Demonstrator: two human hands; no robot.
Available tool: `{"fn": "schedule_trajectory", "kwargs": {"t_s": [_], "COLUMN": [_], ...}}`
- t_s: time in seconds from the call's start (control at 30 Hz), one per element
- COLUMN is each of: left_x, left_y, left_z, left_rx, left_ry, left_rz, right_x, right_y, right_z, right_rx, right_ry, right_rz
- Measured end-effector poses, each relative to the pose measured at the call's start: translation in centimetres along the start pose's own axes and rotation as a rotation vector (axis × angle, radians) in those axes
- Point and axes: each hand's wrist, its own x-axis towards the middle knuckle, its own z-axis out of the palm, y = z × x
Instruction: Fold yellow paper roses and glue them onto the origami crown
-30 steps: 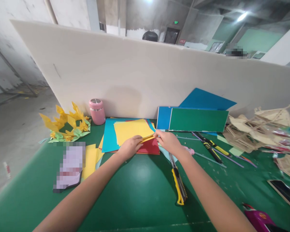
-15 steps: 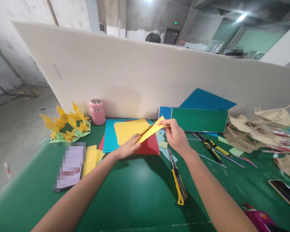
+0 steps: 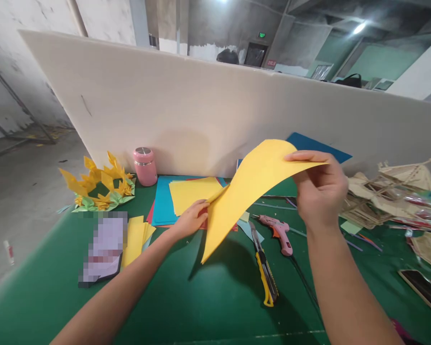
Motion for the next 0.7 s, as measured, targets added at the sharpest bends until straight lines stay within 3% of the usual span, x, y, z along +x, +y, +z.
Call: {"fn": "schedule_trajectory", "kwargs": {"t_s": [0.17,0.27,0.4,0.47,0.57,0.7], "left_x": [-0.7,-0.8,-0.9,-1.0,-1.1,-0.9], "left_y": [0.7,0.2,-1.5,-2.2,-2.7,-1.9], "left_z": [0.2,-0.5,-1.8,-2.3,-2.7,-3.0], "left_rx": [0.127,0.248,0.433,0.499,0.563,0.582], "left_ry": [-0.058,0.047,0.242,0.269,0.225,0.113], "left_rz": [0.072,0.015,-0.164,-0.227,-0.205,-0.074], "right_x": [1.6,2.1,1.8,1.4,0.9,0.5], "right_y": [-0.6,-0.7,-0.7,-0.7,-0.5,-0.1], "right_z": [-0.2,-0.5,-1.2,-1.5,-1.7,-1.6], "right_rx": [0.17,0.197,0.128,0.113,0.107,0.09], "right_ry": [0.191,0.256,0.302,0.308,0.305,0.281], "right_rz": [-0.09,-0.135,-0.157,-0.151,-0.135,-0.091]}}
